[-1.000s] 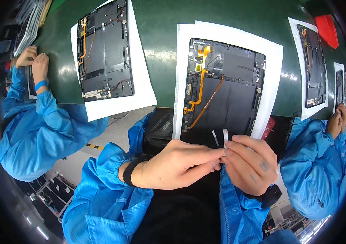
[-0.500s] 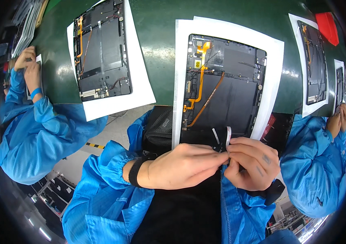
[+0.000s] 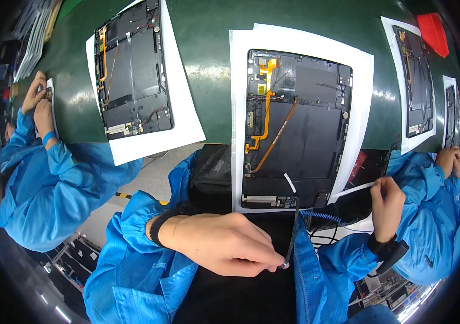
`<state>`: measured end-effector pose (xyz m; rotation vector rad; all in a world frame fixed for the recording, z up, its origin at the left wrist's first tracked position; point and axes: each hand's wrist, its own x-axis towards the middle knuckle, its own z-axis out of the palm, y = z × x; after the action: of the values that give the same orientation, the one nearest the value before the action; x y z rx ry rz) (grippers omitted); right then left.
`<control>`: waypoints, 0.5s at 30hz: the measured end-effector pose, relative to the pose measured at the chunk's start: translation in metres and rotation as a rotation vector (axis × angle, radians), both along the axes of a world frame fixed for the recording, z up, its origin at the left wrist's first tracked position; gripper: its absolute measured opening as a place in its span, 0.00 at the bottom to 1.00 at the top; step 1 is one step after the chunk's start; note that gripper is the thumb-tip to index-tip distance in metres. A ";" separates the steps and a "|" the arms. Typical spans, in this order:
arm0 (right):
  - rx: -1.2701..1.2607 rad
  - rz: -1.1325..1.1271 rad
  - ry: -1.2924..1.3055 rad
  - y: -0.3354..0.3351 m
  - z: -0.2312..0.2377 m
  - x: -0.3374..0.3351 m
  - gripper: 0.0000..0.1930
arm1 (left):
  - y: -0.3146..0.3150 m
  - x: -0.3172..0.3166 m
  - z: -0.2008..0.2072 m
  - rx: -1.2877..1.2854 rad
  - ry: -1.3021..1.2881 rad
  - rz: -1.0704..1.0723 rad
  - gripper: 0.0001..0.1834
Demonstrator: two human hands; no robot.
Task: Assembling components and internal ribbons for electronic tablets on a production line.
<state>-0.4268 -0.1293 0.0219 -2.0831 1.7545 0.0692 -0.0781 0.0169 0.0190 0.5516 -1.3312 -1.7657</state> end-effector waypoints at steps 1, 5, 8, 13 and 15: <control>0.002 0.006 -0.005 -0.002 -0.004 -0.010 0.04 | 0.000 0.001 0.000 0.002 -0.005 0.006 0.14; -0.098 -0.040 -0.008 0.001 -0.004 -0.014 0.08 | -0.005 0.002 0.002 -0.014 -0.021 0.066 0.15; -0.133 0.218 -0.359 0.012 0.023 0.037 0.11 | -0.008 0.000 0.010 0.025 -0.080 0.120 0.13; -0.082 0.841 -0.965 0.019 0.037 0.108 0.10 | -0.025 -0.009 0.017 0.004 -0.104 0.215 0.09; -0.083 0.903 -0.951 0.017 0.040 0.111 0.10 | -0.029 -0.008 0.018 -0.014 -0.123 0.218 0.09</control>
<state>-0.3156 -0.1126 0.0614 -2.2124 0.2379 -0.6271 -0.0862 -0.0117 0.0365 0.7779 -1.3112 -1.5645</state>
